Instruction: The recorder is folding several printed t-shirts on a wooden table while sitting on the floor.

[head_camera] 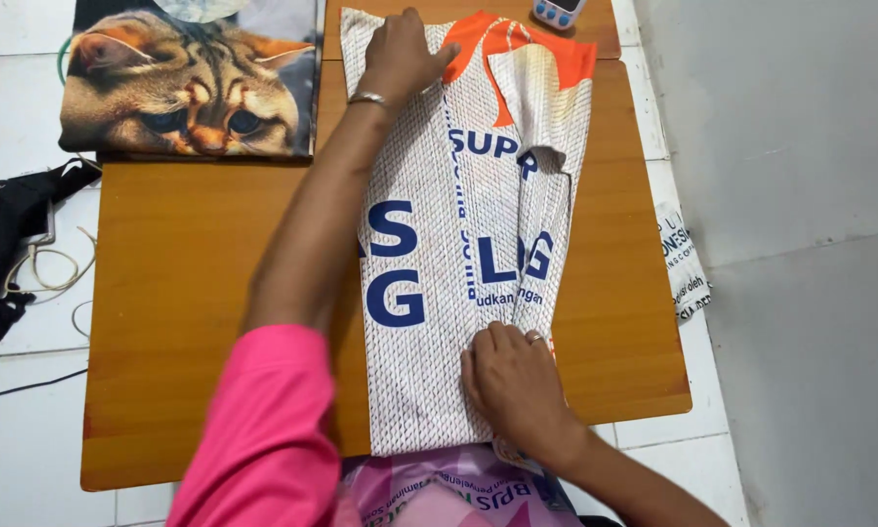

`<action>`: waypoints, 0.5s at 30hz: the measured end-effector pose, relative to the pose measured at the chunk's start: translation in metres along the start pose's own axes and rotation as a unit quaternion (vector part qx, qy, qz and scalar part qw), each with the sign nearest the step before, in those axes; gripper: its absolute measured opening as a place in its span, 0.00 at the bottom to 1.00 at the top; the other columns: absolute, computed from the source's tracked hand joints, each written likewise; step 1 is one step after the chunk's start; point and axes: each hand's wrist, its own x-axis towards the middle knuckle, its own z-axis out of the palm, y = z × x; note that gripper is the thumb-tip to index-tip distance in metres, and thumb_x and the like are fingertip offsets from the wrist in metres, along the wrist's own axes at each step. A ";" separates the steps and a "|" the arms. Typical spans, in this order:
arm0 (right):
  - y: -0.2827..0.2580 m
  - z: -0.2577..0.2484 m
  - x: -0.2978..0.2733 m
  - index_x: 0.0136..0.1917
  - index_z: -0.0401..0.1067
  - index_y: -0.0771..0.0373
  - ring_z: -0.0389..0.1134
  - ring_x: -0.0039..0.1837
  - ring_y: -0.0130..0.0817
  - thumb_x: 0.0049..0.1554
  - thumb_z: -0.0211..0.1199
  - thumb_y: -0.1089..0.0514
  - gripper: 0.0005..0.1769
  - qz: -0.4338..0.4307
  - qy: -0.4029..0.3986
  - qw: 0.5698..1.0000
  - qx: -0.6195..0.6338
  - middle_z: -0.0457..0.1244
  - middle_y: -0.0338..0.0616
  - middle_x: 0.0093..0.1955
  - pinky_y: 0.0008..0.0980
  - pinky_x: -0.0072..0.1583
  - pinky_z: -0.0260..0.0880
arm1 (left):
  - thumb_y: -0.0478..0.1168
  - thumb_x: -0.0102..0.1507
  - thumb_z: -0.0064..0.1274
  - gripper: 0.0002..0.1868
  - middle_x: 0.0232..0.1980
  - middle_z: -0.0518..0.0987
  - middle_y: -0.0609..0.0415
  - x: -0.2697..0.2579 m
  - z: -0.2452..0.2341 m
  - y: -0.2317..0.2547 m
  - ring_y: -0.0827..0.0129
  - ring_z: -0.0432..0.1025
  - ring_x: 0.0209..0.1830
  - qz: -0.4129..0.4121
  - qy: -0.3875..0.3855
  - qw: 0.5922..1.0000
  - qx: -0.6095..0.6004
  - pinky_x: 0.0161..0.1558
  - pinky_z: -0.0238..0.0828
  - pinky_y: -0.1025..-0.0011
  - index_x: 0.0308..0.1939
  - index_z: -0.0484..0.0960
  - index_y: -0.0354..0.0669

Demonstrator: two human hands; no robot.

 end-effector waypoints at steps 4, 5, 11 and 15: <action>-0.011 -0.004 -0.004 0.44 0.68 0.65 0.67 0.45 0.47 0.61 0.58 0.52 0.12 0.058 -0.067 0.996 0.026 0.64 0.51 0.41 0.47 0.49 0.67 | 0.53 0.51 0.69 0.35 0.41 0.82 0.37 0.019 0.026 0.021 0.49 0.80 0.39 -0.118 0.081 0.985 0.094 0.35 0.80 0.59 0.48 0.75 0.27; -0.014 -0.007 -0.006 0.48 0.68 0.65 0.67 0.45 0.48 0.61 0.58 0.52 0.13 0.079 -0.084 0.991 0.060 0.64 0.52 0.42 0.47 0.49 0.67 | 0.46 0.50 0.66 0.34 0.42 0.83 0.39 0.022 0.034 0.024 0.51 0.81 0.39 -0.151 0.081 0.974 0.148 0.31 0.80 0.61 0.53 0.74 0.28; -0.002 0.003 -0.042 0.71 0.57 0.77 0.69 0.47 0.52 0.51 0.58 0.64 0.36 0.015 -0.092 0.993 0.071 0.66 0.56 0.46 0.49 0.48 0.68 | 0.31 0.56 0.57 0.09 0.42 0.83 0.40 0.045 0.062 -0.022 0.47 0.80 0.40 -0.027 0.056 0.988 0.140 0.35 0.80 0.57 0.40 0.83 0.39; -0.015 -0.007 -0.044 0.66 0.62 0.74 0.70 0.47 0.55 0.51 0.61 0.63 0.30 -0.006 0.016 0.984 0.178 0.65 0.57 0.47 0.50 0.49 0.69 | 0.33 0.56 0.57 0.08 0.37 0.83 0.34 0.043 0.032 -0.041 0.43 0.79 0.36 -0.019 0.113 0.993 0.022 0.36 0.78 0.55 0.37 0.84 0.34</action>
